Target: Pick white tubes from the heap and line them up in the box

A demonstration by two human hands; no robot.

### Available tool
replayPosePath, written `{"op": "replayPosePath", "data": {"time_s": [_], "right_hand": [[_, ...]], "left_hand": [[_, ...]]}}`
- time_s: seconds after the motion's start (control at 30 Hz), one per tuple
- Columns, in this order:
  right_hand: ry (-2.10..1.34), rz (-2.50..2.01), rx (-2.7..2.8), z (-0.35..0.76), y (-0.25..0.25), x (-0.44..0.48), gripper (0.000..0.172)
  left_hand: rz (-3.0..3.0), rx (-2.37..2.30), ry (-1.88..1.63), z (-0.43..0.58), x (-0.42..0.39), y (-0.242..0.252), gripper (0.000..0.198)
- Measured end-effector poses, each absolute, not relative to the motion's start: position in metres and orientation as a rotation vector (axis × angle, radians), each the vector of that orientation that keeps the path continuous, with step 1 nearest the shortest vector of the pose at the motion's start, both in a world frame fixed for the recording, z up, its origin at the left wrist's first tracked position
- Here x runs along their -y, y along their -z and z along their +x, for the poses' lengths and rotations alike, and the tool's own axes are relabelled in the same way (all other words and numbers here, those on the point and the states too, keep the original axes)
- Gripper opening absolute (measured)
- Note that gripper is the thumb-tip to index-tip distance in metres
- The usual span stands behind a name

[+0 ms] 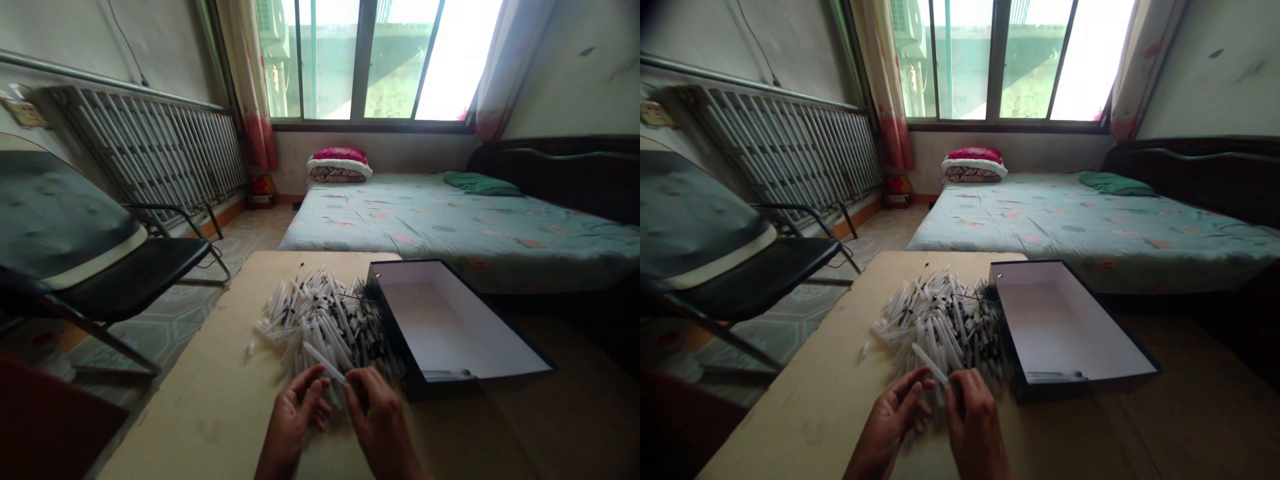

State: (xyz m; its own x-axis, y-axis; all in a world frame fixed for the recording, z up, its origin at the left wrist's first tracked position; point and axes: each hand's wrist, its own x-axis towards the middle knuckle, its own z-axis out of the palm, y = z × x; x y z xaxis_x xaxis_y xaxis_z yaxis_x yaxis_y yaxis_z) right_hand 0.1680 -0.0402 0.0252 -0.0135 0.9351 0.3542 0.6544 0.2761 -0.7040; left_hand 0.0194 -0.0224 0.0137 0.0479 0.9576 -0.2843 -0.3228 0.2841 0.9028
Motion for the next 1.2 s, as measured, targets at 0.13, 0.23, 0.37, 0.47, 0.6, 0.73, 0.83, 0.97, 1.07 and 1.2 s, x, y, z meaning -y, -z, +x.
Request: {"op": "replayPosePath", "data": {"time_s": [0.13, 0.23, 0.37, 0.47, 0.6, 0.73, 0.83, 0.97, 1.07, 1.2], "right_hand": [[-0.54, -1.387, 1.874, 0.16, -0.026, 0.033, 0.013], [-0.356, -1.664, 1.828, 0.175, -0.026, 0.01, 0.018], [-0.165, -2.137, 1.734, 0.195, -0.026, -0.029, 0.034], [-0.161, -2.24, 1.684, 0.197, -0.023, -0.048, 0.034], [-0.139, -2.289, 1.661, 0.193, -0.016, -0.059, 0.022], [-0.107, -2.272, 1.691, 0.194, -0.012, -0.059, 0.015], [-0.067, -2.216, 1.733, 0.196, -0.017, -0.056, 0.013], [0.014, -2.058, 1.819, 0.193, -0.03, -0.043, 0.014], [0.09, -1.771, 1.893, 0.187, -0.037, -0.023, 0.018], [-0.116, -1.455, 1.917, 0.174, -0.037, 0.014, 0.023]], "left_hand": [[0.471, -0.943, -1.168, 0.029, 0.02, -0.009, 0.028], [0.406, -1.007, -1.237, 0.022, 0.019, -0.005, 0.027], [0.438, -1.06, -1.26, 0.01, 0.021, 0.0, 0.029], [0.449, -1.083, -1.251, 0.005, 0.023, 0.001, 0.03], [0.44, -1.089, -1.247, 0.003, 0.024, 0.001, 0.03], [0.413, -1.094, -1.258, 0.005, 0.024, 0.0, 0.031], [0.386, -1.093, -1.262, 0.008, 0.023, 0.0, 0.03], [0.326, -1.083, -1.279, 0.008, 0.021, 0.0, 0.021], [0.285, -1.074, -1.31, 0.006, 0.019, 0.0, 0.012], [0.21, -1.061, -1.365, 0.003, 0.016, -0.003, 0.006]]}}
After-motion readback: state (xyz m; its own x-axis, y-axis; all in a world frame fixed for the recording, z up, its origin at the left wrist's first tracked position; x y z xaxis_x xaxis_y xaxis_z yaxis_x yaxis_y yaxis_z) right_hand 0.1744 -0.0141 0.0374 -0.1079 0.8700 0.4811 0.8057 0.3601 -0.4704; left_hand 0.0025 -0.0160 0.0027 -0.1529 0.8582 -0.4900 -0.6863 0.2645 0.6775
